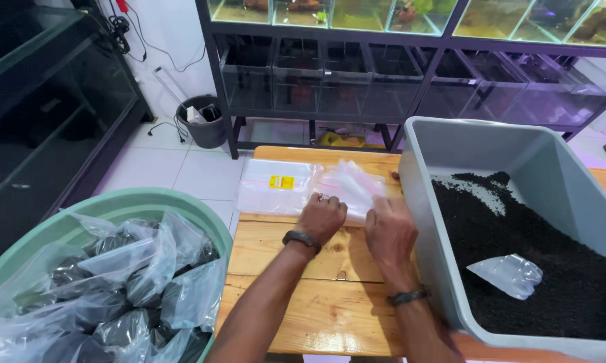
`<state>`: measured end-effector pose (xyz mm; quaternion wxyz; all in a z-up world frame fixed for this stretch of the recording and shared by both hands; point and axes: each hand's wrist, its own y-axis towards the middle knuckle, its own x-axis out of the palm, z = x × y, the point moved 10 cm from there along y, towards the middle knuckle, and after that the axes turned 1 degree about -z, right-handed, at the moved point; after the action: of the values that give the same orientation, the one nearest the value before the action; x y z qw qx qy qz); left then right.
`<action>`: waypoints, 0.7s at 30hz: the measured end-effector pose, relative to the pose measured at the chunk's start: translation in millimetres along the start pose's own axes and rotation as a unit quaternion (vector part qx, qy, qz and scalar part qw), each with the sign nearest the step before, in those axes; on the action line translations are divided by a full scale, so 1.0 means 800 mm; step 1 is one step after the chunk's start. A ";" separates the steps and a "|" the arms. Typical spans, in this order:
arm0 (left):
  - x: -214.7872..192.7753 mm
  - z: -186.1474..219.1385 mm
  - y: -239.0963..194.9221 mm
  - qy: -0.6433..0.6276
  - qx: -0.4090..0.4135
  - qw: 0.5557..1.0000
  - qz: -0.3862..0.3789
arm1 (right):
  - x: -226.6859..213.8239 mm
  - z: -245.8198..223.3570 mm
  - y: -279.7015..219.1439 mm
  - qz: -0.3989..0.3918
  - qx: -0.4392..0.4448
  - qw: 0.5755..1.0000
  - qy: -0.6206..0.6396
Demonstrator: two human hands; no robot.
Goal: The person scoops black aquarium substrate from a large bin into small plastic zip bags using a plastic cup, then seals the bags and places them into a green tub.
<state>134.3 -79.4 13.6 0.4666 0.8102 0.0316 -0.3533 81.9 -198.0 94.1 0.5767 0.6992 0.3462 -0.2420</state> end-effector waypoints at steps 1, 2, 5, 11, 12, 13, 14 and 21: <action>-0.014 -0.001 0.007 -0.001 0.002 1.000 0.000 | 0.008 0.006 -0.007 0.001 0.002 1.000 -0.001; 0.008 -0.013 0.009 -0.060 -0.050 0.987 -0.144 | 0.018 0.004 -0.014 -0.010 -0.025 1.000 -0.011; -0.021 -0.019 -0.014 -0.139 -0.108 0.930 -0.324 | 0.046 0.011 -0.038 -0.069 -0.046 0.996 -0.022; -0.125 -0.024 -0.067 -0.165 -0.203 0.925 -0.275 | 0.089 0.015 -0.054 -0.185 -0.099 0.977 0.046; -0.138 -0.025 -0.071 -0.163 -0.219 0.935 -0.225 | 0.067 0.004 -0.050 -0.159 -0.113 0.977 0.085; -0.137 -0.019 -0.071 -0.162 -0.221 0.935 -0.224 | 0.070 0.003 -0.047 -0.158 -0.114 0.977 0.085; -0.141 -0.010 -0.066 -0.160 -0.204 0.944 -0.204 | 0.064 0.010 -0.040 -0.112 -0.091 0.988 0.044; -0.094 0.017 -0.076 -0.169 -0.185 0.933 -0.258 | 0.083 0.038 -0.035 -0.105 -0.025 0.994 0.005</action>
<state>47.4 -34.6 10.0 0.4996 0.6013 0.2254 -0.5814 105.5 -211.5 20.4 0.5639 0.6453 0.4267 -0.2890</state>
